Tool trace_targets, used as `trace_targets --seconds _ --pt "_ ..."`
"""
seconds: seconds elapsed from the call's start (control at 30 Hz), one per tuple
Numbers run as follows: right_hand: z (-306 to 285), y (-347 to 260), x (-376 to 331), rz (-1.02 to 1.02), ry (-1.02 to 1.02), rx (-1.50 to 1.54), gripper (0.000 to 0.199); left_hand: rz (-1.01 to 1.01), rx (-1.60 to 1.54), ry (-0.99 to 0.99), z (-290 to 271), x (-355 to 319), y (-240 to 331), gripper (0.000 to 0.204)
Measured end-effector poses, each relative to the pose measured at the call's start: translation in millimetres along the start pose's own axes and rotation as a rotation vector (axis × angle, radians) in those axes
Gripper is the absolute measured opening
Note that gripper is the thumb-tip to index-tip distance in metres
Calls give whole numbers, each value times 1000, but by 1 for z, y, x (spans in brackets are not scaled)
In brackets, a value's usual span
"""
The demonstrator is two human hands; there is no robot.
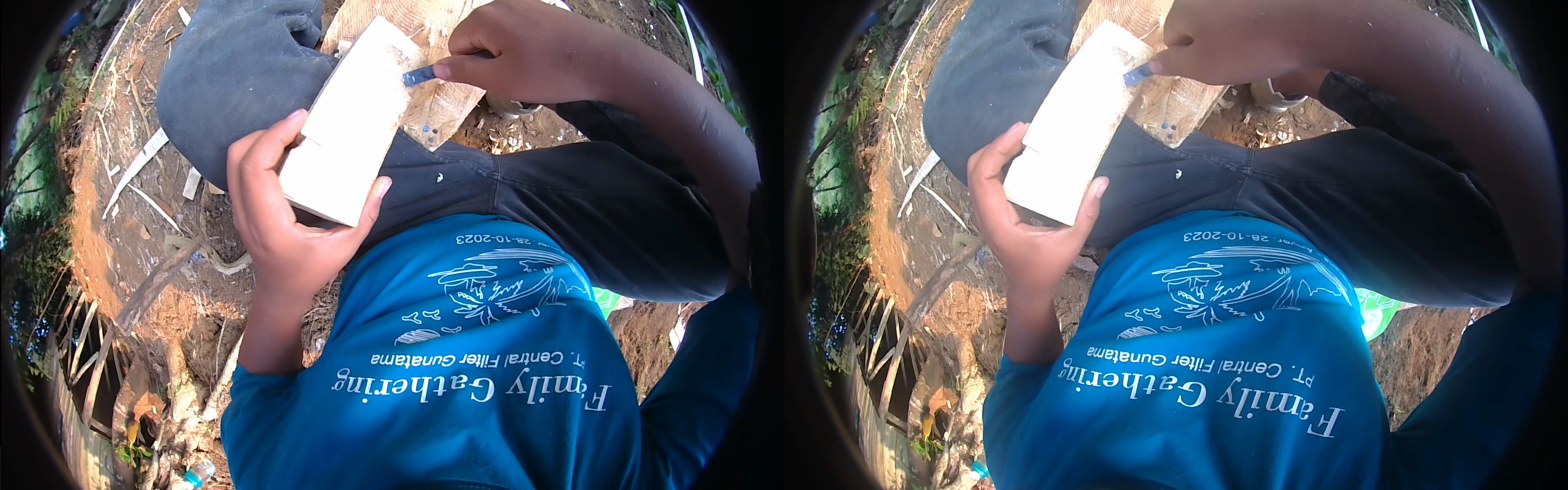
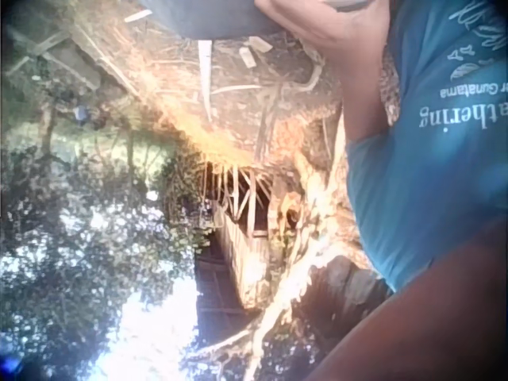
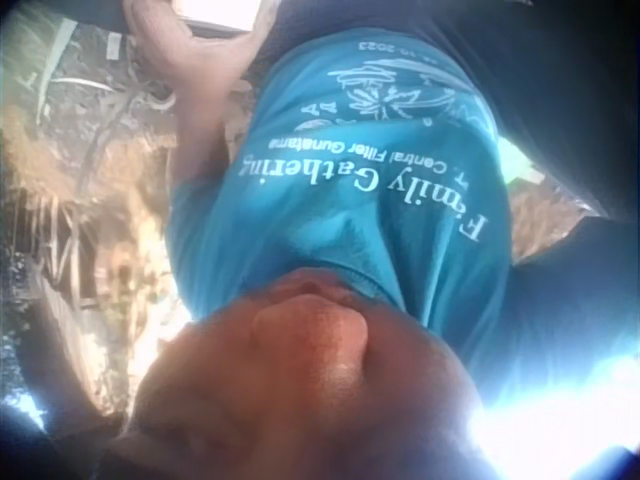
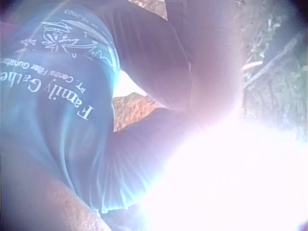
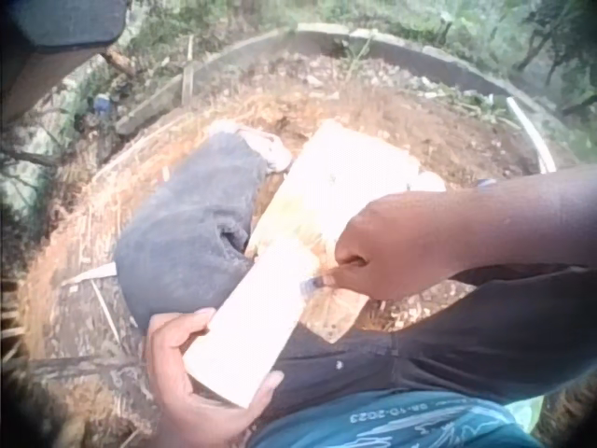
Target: The person carves a channel into a piece of wood using a chisel and a hammer while sitting on the ground.
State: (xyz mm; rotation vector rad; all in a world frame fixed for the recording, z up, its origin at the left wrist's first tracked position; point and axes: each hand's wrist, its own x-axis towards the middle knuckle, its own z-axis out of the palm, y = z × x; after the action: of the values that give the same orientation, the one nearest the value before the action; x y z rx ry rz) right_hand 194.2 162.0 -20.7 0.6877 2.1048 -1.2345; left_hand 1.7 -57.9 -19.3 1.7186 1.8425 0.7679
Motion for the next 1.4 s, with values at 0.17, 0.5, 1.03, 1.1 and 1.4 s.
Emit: trace_targets --seconds 0.17,0.5,1.03,1.1,1.4 --pt "-23 -48 0 267 13 -288 42 41 -82 47 -2 8 -2 82" --pt "-15 -35 -2 19 116 -529 26 194 206 54 2 42 20 64" --pt "-12 -45 -25 6 37 -434 19 290 263 67 15 47 32 60" --pt "-8 -49 -36 -21 95 -479 21 292 247 71 13 47 32 60" --pt "-7 -64 -51 184 184 -378 39 217 96 -25 -5 47 15 68"
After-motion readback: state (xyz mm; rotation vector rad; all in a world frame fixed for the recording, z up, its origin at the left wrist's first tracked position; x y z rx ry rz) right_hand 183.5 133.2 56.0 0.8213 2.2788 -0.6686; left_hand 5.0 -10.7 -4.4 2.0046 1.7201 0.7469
